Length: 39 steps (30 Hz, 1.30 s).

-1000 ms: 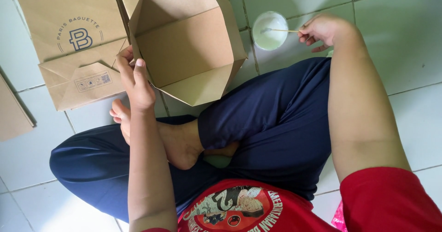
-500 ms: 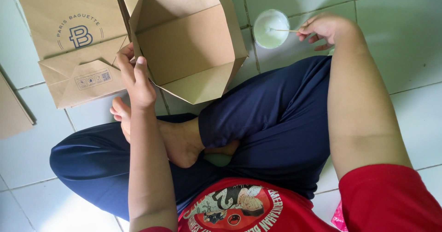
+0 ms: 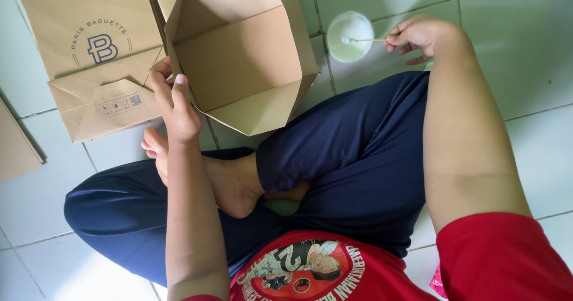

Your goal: The person sits on a tiled floor and assembles flat cardboard boxes. They fold the flaps into shape and use a wooden stick to apply a white adhesive from a small container to the box edges, then press the flaps together to seal them.

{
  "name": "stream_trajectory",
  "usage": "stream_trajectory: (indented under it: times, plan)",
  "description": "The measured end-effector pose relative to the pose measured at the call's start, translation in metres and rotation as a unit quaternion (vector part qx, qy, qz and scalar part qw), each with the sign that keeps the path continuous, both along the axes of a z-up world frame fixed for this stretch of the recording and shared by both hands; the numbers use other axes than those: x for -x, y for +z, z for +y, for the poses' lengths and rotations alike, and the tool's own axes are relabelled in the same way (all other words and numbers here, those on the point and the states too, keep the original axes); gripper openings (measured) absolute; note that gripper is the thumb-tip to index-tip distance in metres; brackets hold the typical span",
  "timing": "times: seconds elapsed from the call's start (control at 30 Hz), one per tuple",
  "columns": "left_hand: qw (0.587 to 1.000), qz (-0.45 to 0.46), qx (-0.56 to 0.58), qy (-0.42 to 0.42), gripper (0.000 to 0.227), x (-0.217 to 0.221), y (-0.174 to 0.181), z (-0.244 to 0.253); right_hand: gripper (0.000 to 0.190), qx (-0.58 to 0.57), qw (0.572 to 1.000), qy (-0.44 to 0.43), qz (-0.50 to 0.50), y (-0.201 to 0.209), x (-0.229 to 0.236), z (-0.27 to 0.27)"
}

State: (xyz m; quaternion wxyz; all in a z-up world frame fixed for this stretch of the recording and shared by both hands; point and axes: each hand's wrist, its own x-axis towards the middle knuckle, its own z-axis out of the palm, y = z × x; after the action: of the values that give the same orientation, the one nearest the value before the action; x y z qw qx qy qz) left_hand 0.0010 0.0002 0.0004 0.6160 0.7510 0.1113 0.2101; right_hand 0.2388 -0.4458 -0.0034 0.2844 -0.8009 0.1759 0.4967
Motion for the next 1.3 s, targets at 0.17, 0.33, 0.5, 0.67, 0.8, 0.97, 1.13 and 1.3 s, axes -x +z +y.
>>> stream_trajectory:
  times: [0.17, 0.33, 0.5, 0.67, 0.8, 0.97, 1.13, 1.3]
  plan:
    - [1.0, 0.009, -0.012, -0.008, 0.05, 0.0, 0.003, 0.0, 0.006, -0.05, 0.998, -0.029, -0.003, -0.01, -0.001, -0.02]
    - [0.999, 0.003, -0.054, -0.007, 0.05, -0.001, 0.004, -0.002, 0.002, -0.09, 0.995, -0.051, -0.004, -0.014, 0.001, -0.034]
    - [0.997, 0.005, -0.076, 0.003, 0.051, -0.002, 0.008, -0.004, 0.002, -0.13, 0.99, -0.057, 0.0, -0.018, -0.003, -0.04]
    - [0.998, 0.004, -0.066, -0.005, 0.046, -0.002, 0.011, -0.006, 0.004, -0.132, 0.989, -0.059, -0.018, -0.007, 0.001, -0.035]
    - [0.997, -0.007, -0.081, -0.009, 0.046, -0.003, 0.011, -0.006, 0.005, -0.126, 0.99, -0.063, -0.029, -0.002, 0.002, -0.031]
    - [0.998, 0.004, -0.066, -0.006, 0.046, -0.003, 0.009, -0.005, 0.006, -0.14, 0.987, -0.062, -0.046, 0.003, 0.002, -0.033]
    - [0.997, 0.02, -0.076, 0.007, 0.049, 0.0, 0.004, -0.002, 0.009, -0.206, 0.968, -0.078, -0.116, 0.035, 0.011, -0.026]
    - [0.999, 0.023, -0.034, 0.025, 0.043, 0.004, -0.001, 0.0, 0.007, -0.343, 0.886, -0.159, -0.269, 0.055, 0.021, -0.009]
